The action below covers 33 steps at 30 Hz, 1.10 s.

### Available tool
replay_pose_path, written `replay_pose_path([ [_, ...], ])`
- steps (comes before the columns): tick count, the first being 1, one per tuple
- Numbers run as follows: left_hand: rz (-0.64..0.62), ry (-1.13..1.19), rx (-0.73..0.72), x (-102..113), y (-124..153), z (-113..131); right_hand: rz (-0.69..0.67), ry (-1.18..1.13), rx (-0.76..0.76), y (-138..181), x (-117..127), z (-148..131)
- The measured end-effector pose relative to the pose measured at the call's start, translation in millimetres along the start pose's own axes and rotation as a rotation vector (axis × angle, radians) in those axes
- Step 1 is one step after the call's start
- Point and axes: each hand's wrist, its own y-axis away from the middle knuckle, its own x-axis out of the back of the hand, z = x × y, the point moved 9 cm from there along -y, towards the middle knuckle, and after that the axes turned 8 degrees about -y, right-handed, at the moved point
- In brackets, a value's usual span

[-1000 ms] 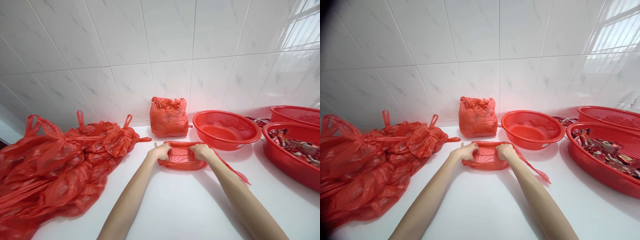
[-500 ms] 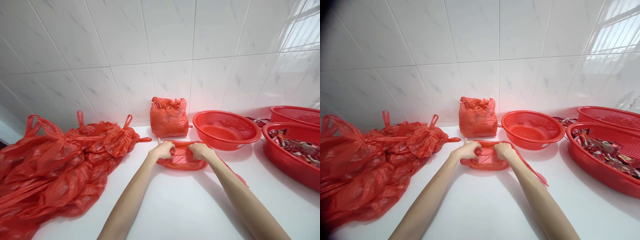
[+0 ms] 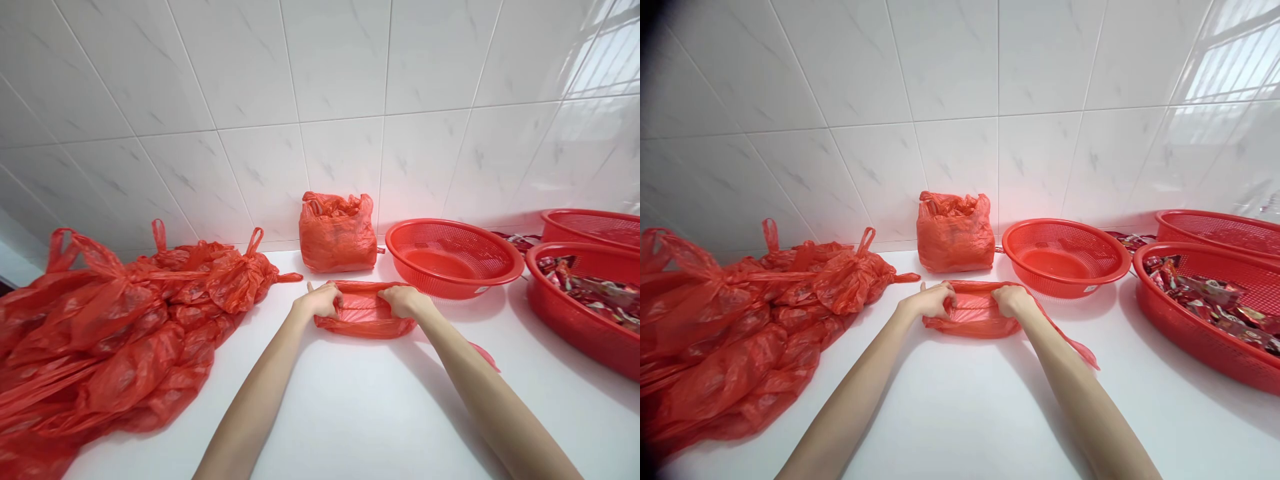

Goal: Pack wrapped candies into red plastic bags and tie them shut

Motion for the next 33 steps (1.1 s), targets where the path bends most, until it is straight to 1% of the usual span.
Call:
replay_pose_path([
  [4, -0.006, 0.005, -0.017, 3.1, 4.4, 9.5, -0.002, 0.01, 0.022, 3.1, 1.3, -8.0],
  [8, 0.058, 0.026, -0.053, 13.2, 6.8, 19.0, 0.067, 0.015, 0.058, 3.0, 6.7, -16.5],
  [11, 0.076, 0.042, -0.033, 14.4, 5.6, 16.1, 0.08, 0.026, 0.041, 2.0, 5.5, -16.8],
  [15, 0.037, 0.07, 0.016, 7.0, 1.8, 6.2, 0.081, 0.041, 0.0, 0.4, 2.8, -11.9],
  [19, 0.005, 0.082, 0.032, 3.1, 0.6, 2.3, 0.073, 0.049, -0.033, -2.2, 0.6, -6.5],
  [27, -0.041, 0.053, 0.045, -0.2, 3.3, 1.6, 0.051, 0.051, -0.065, -2.2, -1.2, -4.0],
  [30, -0.032, 0.031, 0.032, 1.0, 3.9, 4.3, 0.043, 0.045, -0.058, -0.4, -1.4, -5.7],
  [33, -0.003, 0.009, -0.013, 5.7, 4.7, 13.1, 0.051, 0.034, -0.036, 1.9, 0.5, -9.9],
])
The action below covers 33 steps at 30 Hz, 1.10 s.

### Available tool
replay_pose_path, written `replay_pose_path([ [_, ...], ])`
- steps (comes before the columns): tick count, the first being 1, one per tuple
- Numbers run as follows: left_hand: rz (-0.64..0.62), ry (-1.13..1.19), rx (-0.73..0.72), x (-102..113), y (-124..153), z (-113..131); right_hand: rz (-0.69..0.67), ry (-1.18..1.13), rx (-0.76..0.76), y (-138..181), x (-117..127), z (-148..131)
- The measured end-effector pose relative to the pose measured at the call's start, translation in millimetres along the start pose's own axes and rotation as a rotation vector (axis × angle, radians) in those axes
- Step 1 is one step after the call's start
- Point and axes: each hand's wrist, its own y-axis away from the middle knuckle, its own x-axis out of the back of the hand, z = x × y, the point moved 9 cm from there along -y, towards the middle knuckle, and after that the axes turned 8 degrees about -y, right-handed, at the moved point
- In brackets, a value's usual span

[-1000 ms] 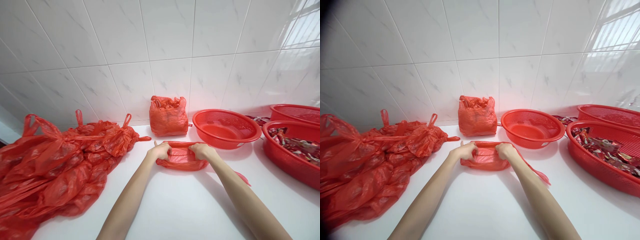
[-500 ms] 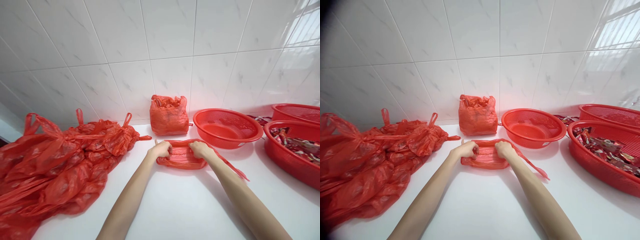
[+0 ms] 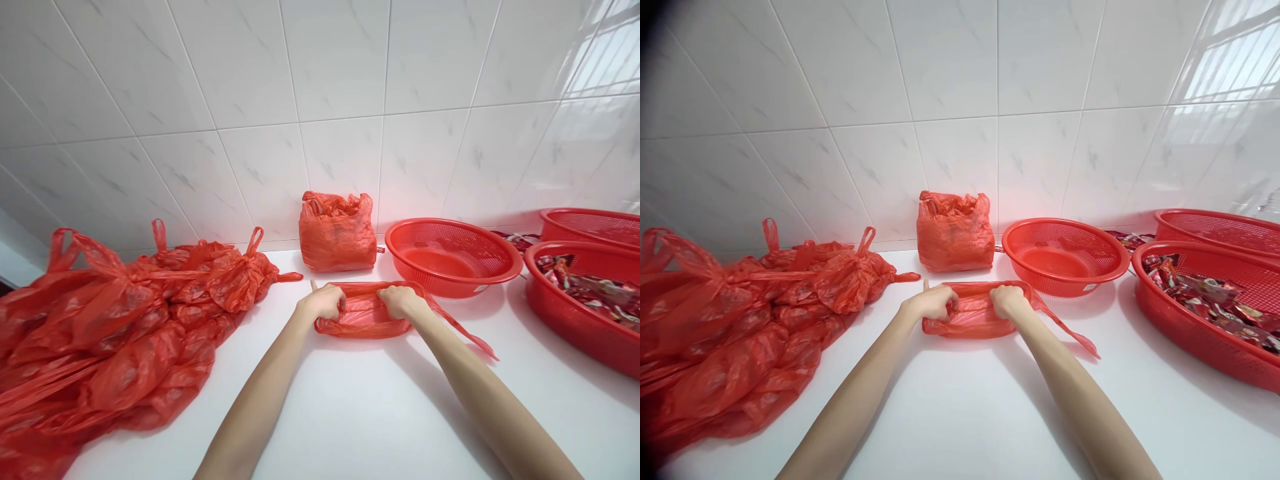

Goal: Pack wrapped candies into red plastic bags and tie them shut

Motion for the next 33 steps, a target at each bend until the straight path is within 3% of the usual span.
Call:
replay_pose_path([
  [6, 0.079, 0.0, -0.046, 5.9, -2.6, 13.2, 0.069, -0.024, 0.021, -1.1, 7.7, -4.8],
  [18, 0.016, -0.001, 0.046, -3.9, -4.0, -5.4, -0.041, -0.096, 0.017, -14.4, -5.0, 18.1],
  [26, 0.024, -0.054, -0.039, 4.1, 6.9, 25.4, -0.072, -0.081, 0.001, -11.5, -6.9, 10.7],
  [33, -0.091, -0.098, 0.006, -16.2, 4.9, 27.9, -0.065, -0.099, 0.002, -12.4, -6.6, 11.0],
])
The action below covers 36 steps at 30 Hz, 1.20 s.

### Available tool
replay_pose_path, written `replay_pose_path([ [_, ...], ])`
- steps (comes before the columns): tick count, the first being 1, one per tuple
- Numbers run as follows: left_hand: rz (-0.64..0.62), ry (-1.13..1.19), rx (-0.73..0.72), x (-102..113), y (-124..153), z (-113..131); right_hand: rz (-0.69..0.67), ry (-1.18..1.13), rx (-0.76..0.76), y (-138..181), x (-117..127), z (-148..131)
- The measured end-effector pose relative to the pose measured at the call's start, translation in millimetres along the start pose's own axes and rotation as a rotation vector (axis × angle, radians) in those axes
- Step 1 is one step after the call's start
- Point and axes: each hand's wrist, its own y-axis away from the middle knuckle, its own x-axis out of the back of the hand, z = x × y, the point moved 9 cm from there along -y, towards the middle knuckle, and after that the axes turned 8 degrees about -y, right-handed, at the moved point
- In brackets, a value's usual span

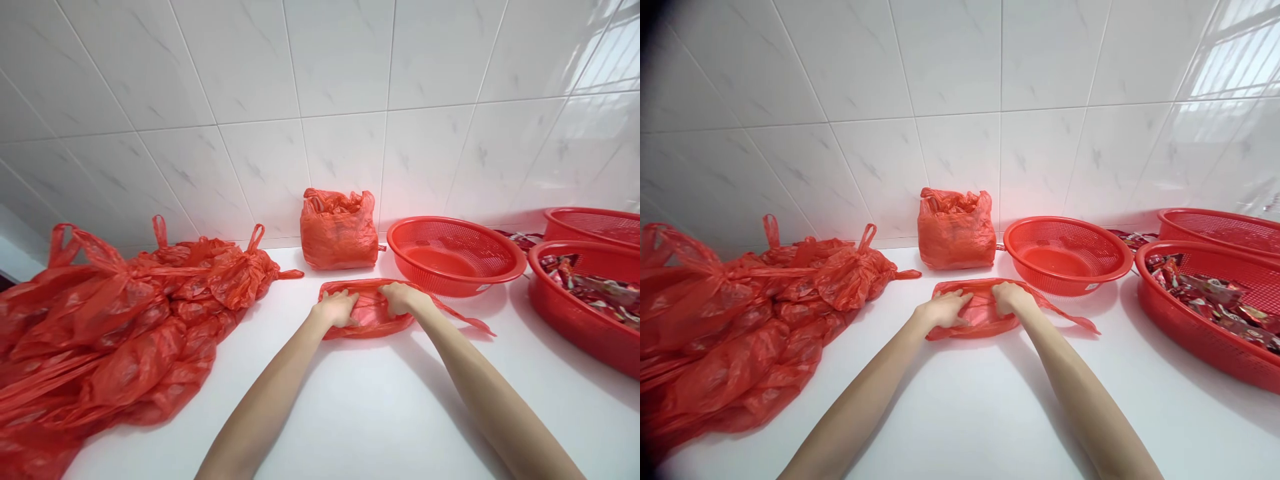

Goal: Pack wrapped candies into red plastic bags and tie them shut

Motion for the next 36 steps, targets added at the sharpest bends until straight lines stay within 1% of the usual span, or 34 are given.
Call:
replay_pose_path([
  [4, -0.037, -0.032, 0.024, -4.1, -1.5, -7.3, -0.013, -0.004, 0.0, -2.1, -0.4, 7.9],
  [11, -0.033, -0.076, 0.025, -3.8, -1.6, -11.9, -0.029, -0.02, 0.019, -1.6, -0.7, 11.0],
  [16, -0.035, -0.094, 0.02, -1.0, 3.7, -5.4, -0.038, -0.023, 0.012, 3.3, 1.1, 8.5],
  [22, 0.004, -0.101, -0.013, 10.3, 13.5, 6.3, -0.012, -0.067, 0.047, 13.6, 11.1, -2.7],
  [25, 0.006, -0.091, -0.016, 11.8, 15.9, 8.5, -0.027, -0.078, 0.047, 12.3, 8.7, -4.9],
  [30, 0.002, -0.099, 0.029, 9.6, 14.3, 3.2, -0.044, -0.059, 0.036, 6.4, 3.1, 0.8],
  [36, -0.015, -0.108, 0.057, 9.6, 12.5, -4.4, -0.06, -0.037, 0.03, 7.4, 3.0, 4.0],
])
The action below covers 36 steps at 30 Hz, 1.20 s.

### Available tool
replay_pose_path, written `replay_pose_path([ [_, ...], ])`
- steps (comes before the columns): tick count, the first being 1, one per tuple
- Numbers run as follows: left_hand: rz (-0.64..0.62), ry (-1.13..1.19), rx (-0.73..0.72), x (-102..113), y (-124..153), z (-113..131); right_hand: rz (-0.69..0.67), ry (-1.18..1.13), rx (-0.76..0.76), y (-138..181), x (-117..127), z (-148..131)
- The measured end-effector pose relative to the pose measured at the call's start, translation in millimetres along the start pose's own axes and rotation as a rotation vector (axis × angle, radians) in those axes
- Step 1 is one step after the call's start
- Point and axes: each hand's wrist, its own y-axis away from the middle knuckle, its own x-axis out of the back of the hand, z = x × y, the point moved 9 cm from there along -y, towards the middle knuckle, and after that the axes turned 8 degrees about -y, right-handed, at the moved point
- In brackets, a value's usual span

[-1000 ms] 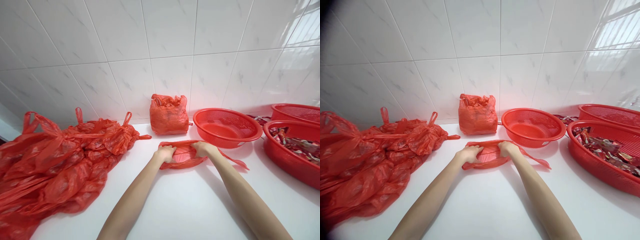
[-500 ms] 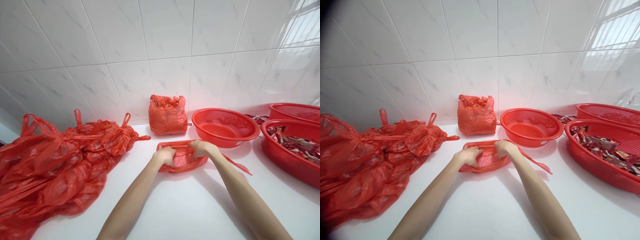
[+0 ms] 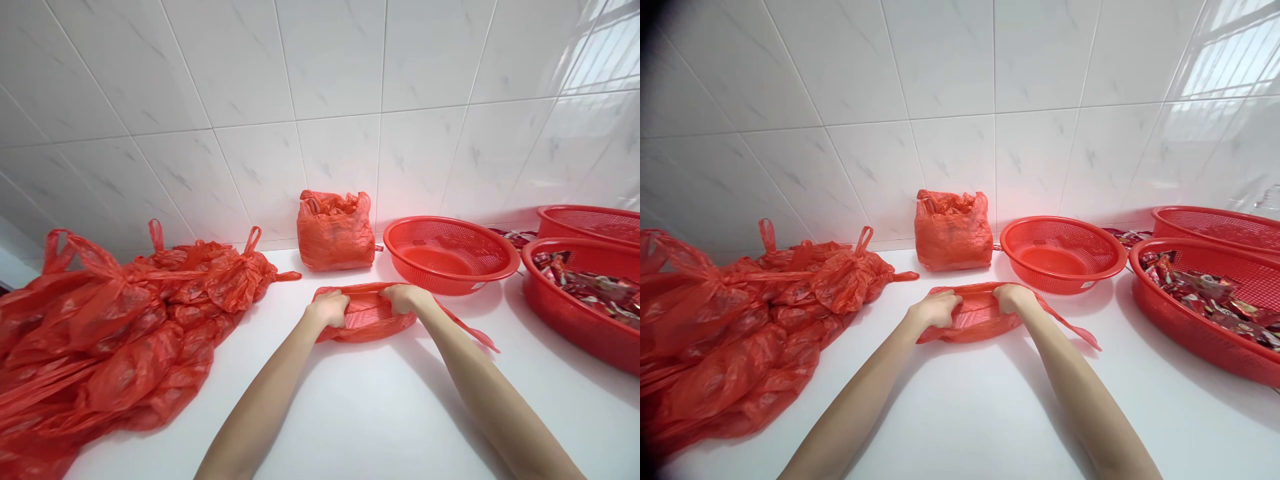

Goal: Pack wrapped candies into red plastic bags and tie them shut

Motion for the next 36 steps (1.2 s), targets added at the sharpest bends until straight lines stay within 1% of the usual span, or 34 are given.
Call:
replay_pose_path([
  [3, -0.015, 0.0, 0.016, -0.3, 0.5, -1.9, 0.007, -0.005, 0.02, 10.4, 6.1, -3.5],
  [4, -0.019, 0.0, 0.019, -0.3, 0.6, -2.2, 0.016, -0.018, 0.045, 16.6, 10.2, -5.8],
  [6, -0.024, 0.002, 0.019, -0.5, 0.6, -1.9, 0.062, -0.081, 0.149, 34.4, 22.8, -13.8],
  [8, -0.021, 0.003, 0.009, -0.4, -0.1, -1.0, 0.177, -0.211, 0.346, 61.8, 44.8, -26.5],
  [10, -0.012, 0.005, -0.007, -0.4, -1.3, 0.2, 0.349, -0.327, 0.519, 96.1, 70.8, -31.7],
  [11, -0.006, 0.006, -0.016, -0.3, -2.0, 0.8, 0.445, -0.379, 0.567, 112.8, 82.7, -29.3],
  [13, 0.009, 0.013, -0.033, -0.3, -2.8, 1.6, 0.592, -0.478, 0.595, 139.3, 98.2, -17.2],
  [15, 0.034, 0.025, -0.054, 1.0, -2.0, 2.4, 0.653, -0.515, 0.562, 152.2, 99.9, -1.1],
  [17, 0.072, 0.045, -0.087, 3.6, 1.6, 3.9, 0.647, -0.499, 0.488, 152.8, 90.0, 18.3],
  [20, 0.162, 0.095, -0.159, 9.0, 12.6, 6.7, 0.596, -0.476, 0.346, 145.0, 62.0, 55.4],
  [21, 0.223, 0.135, -0.191, 12.6, 17.9, 7.4, 0.594, -0.485, 0.304, 143.4, 52.2, 69.1],
  [23, 0.383, 0.261, -0.27, 21.4, 31.1, 6.8, 0.591, -0.529, 0.253, 141.6, 33.4, 93.3],
  [25, 0.547, 0.413, -0.347, 27.4, 45.4, 1.5, 0.555, -0.594, 0.248, 138.3, 15.3, 109.6],
  [27, 0.679, 0.527, -0.376, 27.7, 56.1, -9.1, 0.453, -0.724, 0.302, 131.7, -2.7, 115.1],
  [30, 0.873, 0.647, -0.312, 22.5, 66.6, -34.4, 0.303, -0.943, 0.385, 121.8, -22.1, 113.6],
  [32, 0.983, 0.718, -0.237, 15.1, 70.6, -52.7, 0.219, -0.994, 0.405, 117.1, -32.2, 110.1],
  [34, 1.069, 0.792, -0.159, 5.3, 72.7, -69.1, 0.145, -0.997, 0.41, 114.9, -41.1, 106.3],
  [36, 1.129, 0.871, -0.09, -4.5, 73.4, -81.6, 0.112, -1.021, 0.414, 114.6, -46.4, 104.2],
])
